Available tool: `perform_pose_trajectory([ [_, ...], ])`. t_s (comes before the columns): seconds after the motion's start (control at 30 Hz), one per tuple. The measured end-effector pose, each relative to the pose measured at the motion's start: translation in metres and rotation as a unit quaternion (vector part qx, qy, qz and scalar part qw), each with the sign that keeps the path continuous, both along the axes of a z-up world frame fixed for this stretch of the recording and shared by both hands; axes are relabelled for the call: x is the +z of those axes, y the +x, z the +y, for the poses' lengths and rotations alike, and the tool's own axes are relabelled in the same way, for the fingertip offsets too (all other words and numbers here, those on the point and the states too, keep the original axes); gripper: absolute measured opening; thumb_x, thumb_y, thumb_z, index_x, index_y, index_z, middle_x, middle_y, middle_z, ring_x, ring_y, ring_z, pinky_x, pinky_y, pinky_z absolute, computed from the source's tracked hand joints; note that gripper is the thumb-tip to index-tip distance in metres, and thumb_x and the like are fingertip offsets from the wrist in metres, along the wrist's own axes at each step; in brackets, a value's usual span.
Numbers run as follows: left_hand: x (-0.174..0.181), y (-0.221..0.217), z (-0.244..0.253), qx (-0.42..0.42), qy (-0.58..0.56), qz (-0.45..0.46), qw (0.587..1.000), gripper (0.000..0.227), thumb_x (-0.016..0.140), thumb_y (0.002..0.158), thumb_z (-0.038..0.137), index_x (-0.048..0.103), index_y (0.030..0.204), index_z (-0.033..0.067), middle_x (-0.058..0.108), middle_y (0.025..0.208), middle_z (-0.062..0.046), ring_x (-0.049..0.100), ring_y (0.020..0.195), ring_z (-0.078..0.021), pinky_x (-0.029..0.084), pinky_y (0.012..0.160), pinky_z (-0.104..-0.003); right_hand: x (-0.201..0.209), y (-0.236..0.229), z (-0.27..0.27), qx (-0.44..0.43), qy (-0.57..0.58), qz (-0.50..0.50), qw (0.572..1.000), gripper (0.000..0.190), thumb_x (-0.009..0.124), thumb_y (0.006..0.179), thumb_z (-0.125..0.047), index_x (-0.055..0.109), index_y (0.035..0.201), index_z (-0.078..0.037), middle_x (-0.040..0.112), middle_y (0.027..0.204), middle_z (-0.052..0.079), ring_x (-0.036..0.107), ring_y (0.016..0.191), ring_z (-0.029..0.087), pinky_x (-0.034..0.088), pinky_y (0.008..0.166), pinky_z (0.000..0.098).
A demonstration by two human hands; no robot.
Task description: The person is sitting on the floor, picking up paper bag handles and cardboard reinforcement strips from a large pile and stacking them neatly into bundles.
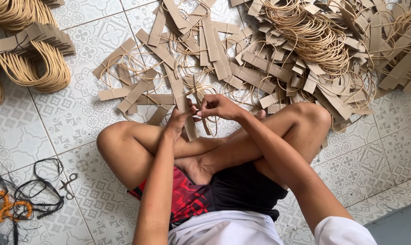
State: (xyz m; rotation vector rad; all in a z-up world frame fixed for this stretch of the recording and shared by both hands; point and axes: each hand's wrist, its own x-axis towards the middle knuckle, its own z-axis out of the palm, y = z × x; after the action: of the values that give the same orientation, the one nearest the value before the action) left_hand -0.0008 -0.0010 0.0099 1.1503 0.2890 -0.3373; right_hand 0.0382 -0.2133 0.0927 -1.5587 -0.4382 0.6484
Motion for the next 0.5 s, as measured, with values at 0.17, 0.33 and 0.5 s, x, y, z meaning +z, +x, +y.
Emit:
perform_pose_trajectory([
  [0.17,0.003,-0.003,0.002,0.006,0.007,0.019,1.000,0.050,0.093,0.077,0.016,0.060,0.114,0.0138,0.065,0.092,-0.002,0.069,0.076,-0.0169,0.064,0.069,-0.037,0.006,0.001,0.001,0.012,-0.060,-0.006,0.998,0.023,0.089,0.082,-0.023,0.073,0.088,-0.008,0.060,0.074,0.002,0.056,0.067,0.011,0.044,0.064,0.0268],
  [0.33,0.018,-0.005,0.005,0.031,0.068,0.059,0.995,0.051,0.092,0.075,0.020,0.062,0.116,0.0145,0.064,0.095,-0.002,0.061,0.081,-0.0143,0.057,0.075,-0.036,-0.003,0.010,-0.004,-0.096,-0.058,-0.045,0.993,0.020,0.086,0.084,-0.015,0.070,0.094,-0.008,0.065,0.083,0.007,0.056,0.074,0.015,0.045,0.070,0.0289],
  [0.5,0.030,-0.006,-0.005,0.022,0.087,0.077,0.993,0.047,0.086,0.072,0.017,0.067,0.115,0.0131,0.064,0.092,-0.001,0.060,0.083,-0.0145,0.052,0.080,-0.033,-0.017,0.020,-0.013,-0.237,-0.067,-0.110,0.963,0.023,0.086,0.088,-0.020,0.069,0.103,-0.016,0.069,0.076,0.001,0.052,0.059,0.009,0.037,0.056,0.0223],
])
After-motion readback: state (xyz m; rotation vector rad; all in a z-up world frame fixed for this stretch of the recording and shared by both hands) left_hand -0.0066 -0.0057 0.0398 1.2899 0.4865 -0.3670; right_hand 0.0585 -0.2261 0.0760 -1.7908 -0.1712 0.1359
